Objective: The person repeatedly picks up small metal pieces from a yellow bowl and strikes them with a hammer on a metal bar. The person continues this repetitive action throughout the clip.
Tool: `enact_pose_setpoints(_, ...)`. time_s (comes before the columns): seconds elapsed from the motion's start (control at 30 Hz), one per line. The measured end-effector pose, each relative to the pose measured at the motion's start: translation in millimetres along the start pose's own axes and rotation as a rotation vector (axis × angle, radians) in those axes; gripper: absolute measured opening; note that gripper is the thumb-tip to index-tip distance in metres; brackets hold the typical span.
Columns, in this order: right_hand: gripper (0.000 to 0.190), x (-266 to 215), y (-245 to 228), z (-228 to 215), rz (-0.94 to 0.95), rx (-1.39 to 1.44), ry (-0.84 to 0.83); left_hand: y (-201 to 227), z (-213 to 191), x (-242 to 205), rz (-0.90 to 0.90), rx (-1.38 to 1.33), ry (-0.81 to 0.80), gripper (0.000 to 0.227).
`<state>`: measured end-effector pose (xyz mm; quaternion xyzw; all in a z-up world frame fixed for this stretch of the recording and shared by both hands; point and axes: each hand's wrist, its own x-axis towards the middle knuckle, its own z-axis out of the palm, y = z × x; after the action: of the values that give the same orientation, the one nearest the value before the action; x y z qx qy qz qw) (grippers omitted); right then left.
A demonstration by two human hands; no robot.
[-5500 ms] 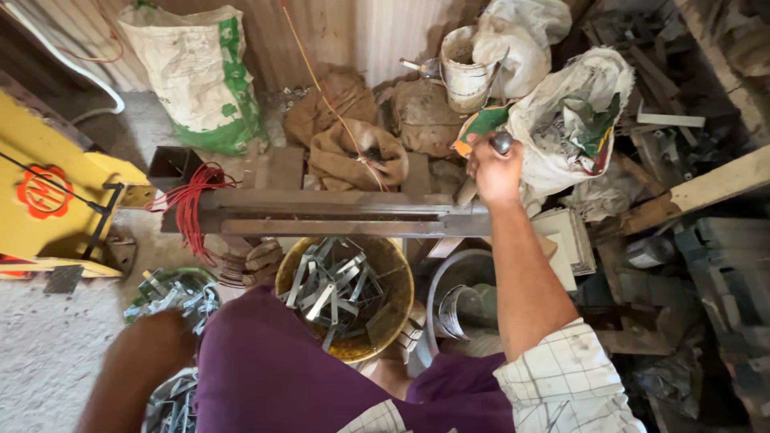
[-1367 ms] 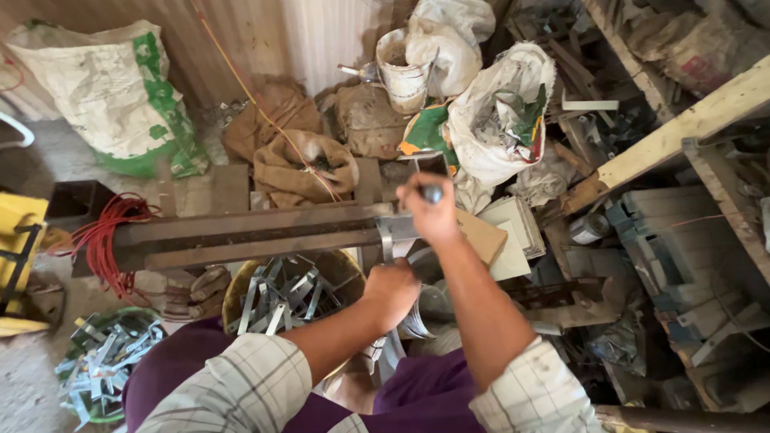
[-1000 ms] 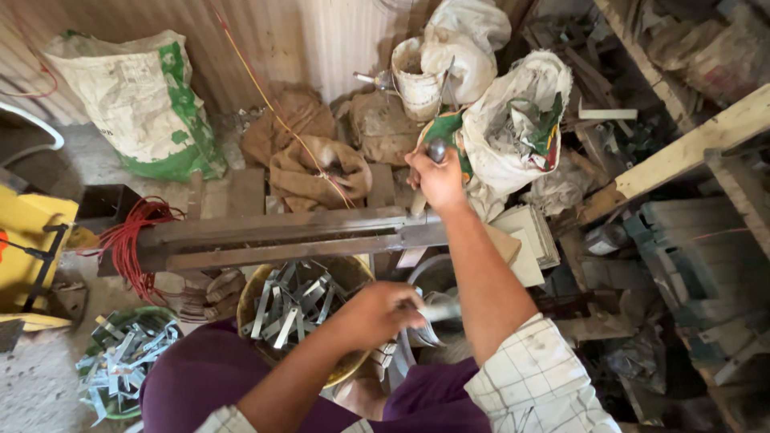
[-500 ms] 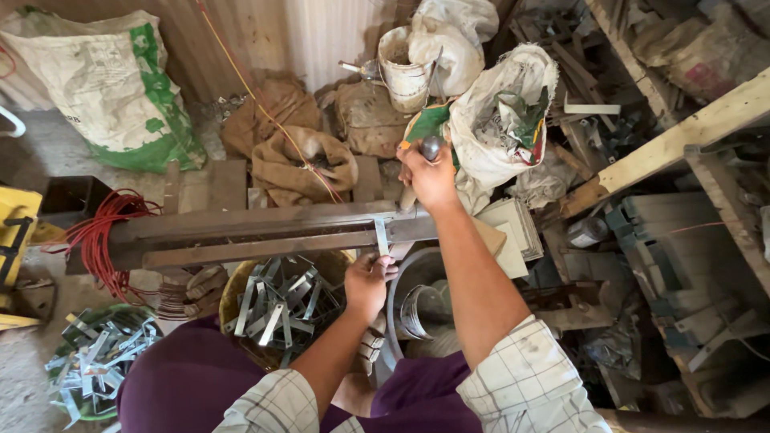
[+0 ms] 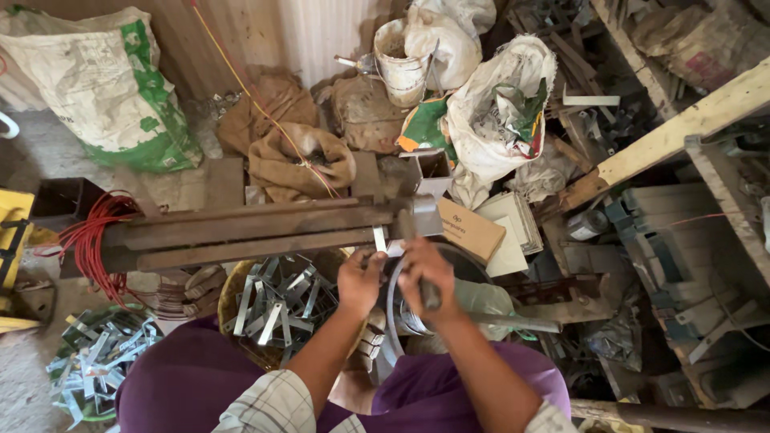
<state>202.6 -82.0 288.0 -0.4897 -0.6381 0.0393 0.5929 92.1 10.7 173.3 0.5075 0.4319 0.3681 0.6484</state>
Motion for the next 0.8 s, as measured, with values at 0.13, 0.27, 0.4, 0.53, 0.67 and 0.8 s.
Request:
enact_pose_setpoints(0.13, 0.023, -11, -16, -5, -0.017, -0.166, -0.104, 13, -10, 1, 0.240, 0.379, 0.016, 0.025)
enact_pose_setpoints(0.27, 0.023, 11, -13, -11, -0.089, -0.188, -0.082, 21, -18, -1, 0.284, 0.495, -0.074, 0.019)
enact_pose_setpoints(0.4, 0.018, 50, 26, -13, 0.092, 0.057, -0.041, 34, -19, -18, 0.353, 0.436, -0.176, 0.017)
enact_pose_setpoints(0.53, 0.017, 118, 80, -2, 0.473, 0.379, 0.072, 71, -19, -19, -0.034, 0.265, -0.183, 0.018)
enact_pose_setpoints(0.67, 0.016, 165, 98, 7, 0.775, 0.464, 0.237, 122, -78, -32, 0.225, 0.303, -0.373, 0.021)
enact_pose_setpoints(0.8, 0.016, 173, 102, 7, 0.688, 0.485, 0.175, 171, -182, -66, -0.066, 1.061, -0.174, 0.030)
